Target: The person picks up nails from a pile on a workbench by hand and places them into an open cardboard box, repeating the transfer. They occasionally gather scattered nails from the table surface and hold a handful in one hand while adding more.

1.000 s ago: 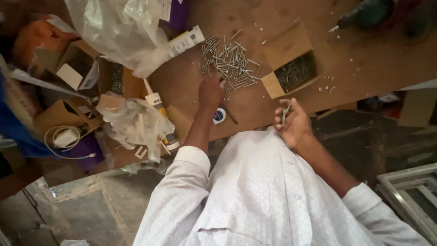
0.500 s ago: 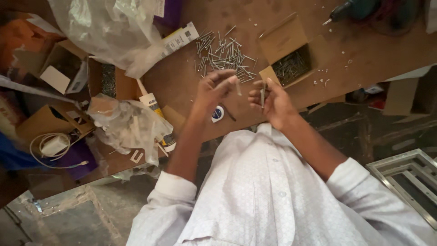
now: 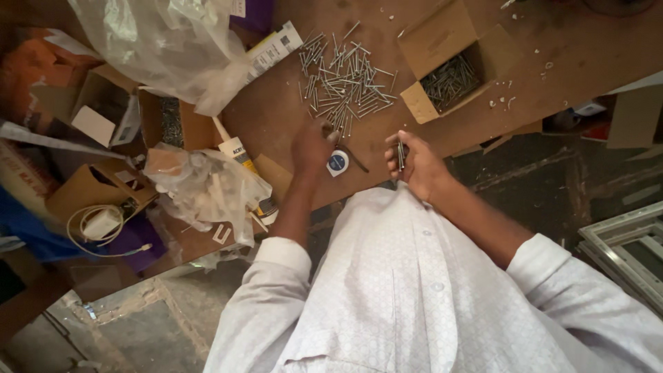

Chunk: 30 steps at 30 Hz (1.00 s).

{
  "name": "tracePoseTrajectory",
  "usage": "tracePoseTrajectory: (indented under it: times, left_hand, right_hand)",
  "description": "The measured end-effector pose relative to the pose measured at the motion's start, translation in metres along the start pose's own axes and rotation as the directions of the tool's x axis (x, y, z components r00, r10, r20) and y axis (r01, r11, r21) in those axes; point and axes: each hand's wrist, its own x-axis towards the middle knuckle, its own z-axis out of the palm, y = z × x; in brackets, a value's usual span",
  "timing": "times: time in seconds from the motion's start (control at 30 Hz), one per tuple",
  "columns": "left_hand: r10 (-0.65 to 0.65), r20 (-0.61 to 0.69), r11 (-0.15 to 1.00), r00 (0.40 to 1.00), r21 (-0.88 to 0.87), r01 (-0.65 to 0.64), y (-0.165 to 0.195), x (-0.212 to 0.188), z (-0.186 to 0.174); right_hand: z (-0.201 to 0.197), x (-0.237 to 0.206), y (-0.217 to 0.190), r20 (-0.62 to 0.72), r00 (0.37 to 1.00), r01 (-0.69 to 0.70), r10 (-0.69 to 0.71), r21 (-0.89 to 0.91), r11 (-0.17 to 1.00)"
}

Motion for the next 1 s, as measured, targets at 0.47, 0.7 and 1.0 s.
tracePoseTrajectory:
  times: [0.47,0.7,1.0]
  left_hand:
    - [-0.009,0.215,0.803,0.977,-0.580,0.135,0.016,0.000,-0.004]
    - [0.053,0.290,0.578,0.956,-0.789,0.207,0.028,-0.013,-0.001]
    - [-0.086,0.079,0.994,0.993,0.077,0.080,0.009,-0.014,-0.009]
  right_hand:
    - [-0.006,-0.003,-0.015,0.120,0.983,0.116,-0.137,0.168,0.979]
    - [-0.001,-0.002,-0.019,0.126,0.981,0.122,-0.150,0.208,0.971]
    - [-0.013,0.003,0.009,0.079,0.995,0.050,-0.059,0.109,0.993]
